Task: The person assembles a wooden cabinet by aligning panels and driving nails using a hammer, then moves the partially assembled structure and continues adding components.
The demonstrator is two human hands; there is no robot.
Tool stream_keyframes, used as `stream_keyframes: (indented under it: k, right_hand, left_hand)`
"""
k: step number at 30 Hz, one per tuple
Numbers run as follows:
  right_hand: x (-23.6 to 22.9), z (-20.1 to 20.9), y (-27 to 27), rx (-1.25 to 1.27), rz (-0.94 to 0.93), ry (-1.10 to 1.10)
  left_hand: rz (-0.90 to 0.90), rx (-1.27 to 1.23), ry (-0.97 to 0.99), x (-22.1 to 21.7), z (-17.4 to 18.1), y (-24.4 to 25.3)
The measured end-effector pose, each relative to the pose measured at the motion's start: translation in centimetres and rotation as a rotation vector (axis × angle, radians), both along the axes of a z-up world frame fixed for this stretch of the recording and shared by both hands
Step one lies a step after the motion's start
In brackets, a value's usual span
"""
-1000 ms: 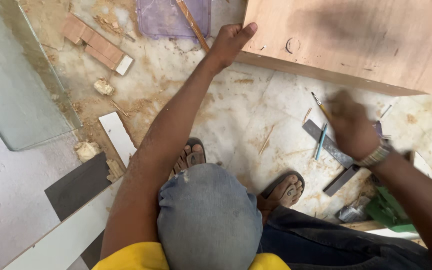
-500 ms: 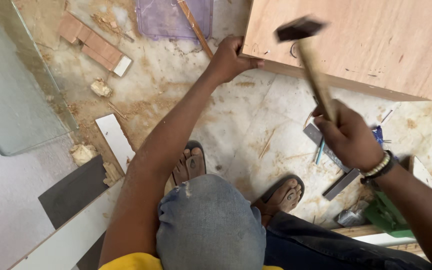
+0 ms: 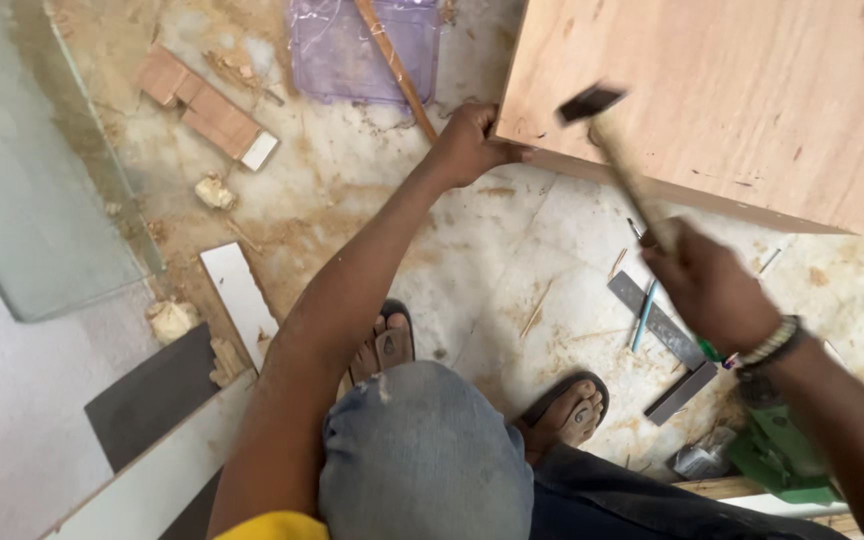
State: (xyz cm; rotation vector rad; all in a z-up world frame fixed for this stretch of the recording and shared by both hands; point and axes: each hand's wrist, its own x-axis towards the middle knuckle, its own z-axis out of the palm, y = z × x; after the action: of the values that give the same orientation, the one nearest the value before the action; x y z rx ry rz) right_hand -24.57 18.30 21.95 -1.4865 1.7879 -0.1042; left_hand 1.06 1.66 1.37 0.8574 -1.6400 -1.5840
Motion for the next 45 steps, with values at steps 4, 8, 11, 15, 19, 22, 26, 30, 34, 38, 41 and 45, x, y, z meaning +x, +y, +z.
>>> stream_keyframes:
  k: [4,8,11,15,19,22,26,30,34,38,41,45]
  right_hand:
    - [-3.1,2.1,1.2,-0.126,-0.173,-0.199]
    - [-0.8,-2.4,1.5,-0.372,0.154,-0.097]
    - [0.6,-1.6,0.9,0.076,-0.029,0.086]
    - [-3.3,1.7,1.5,-0.245,-0.282,-0.316]
    - [-2.4,-3.7,1.4,-0.777,0.001,-0.486]
    - [0.2,-3.2,0.8,-0.271,0.018,-0.075]
    - [-1.4,2.4,0.9,-0.178,-0.117,-0.023]
    - [-2.8,-1.5,1.9,-0.558,-0.050,-0.278]
    - [-0.6,-3.7,0.2,0.129,0.084,0.089]
    - [-2.7,1.8,0.6,-0.178,-0.113,-0.054]
    - [-2.4,-0.9,0.7,-0.510,-0.151,-0.381]
    - [-0.4,-2.1,-0.6,-0.186,0.173,0.019]
  left_hand:
    - [-0.019,0.227,-0.011,-0.1,-0.1,-0.3]
    - [-0.029,0.140,-0.111,0.5,0.4,0.5]
    - [-0.029,0.097,-0.144,0.3,0.9,-0.2]
    - [-0.023,0.127,-0.095,0.3,-0.3,-0.2]
    - [-0.058,0.199,-0.002,0.4,-1.2,0.1]
    - [-0.031,0.149,-0.050,0.3,-1.3,-0.4]
    - [-0.058,0.202,-0.104,0.6,-2.0,0.5]
    - [-0.084,0.167,-0.028,0.5,-1.8,-0.1]
    - [-0.059,0.161,-0.035,0.1,-1.4,-1.1]
    - [-0.069,0.115,-0.079,0.8,-1.7,0.7]
    - [-0.081,0.260,-0.032,0.3,-1.4,-0.4]
    - [-0.049,0.164,-0.019,0.3,-1.1,-0.2]
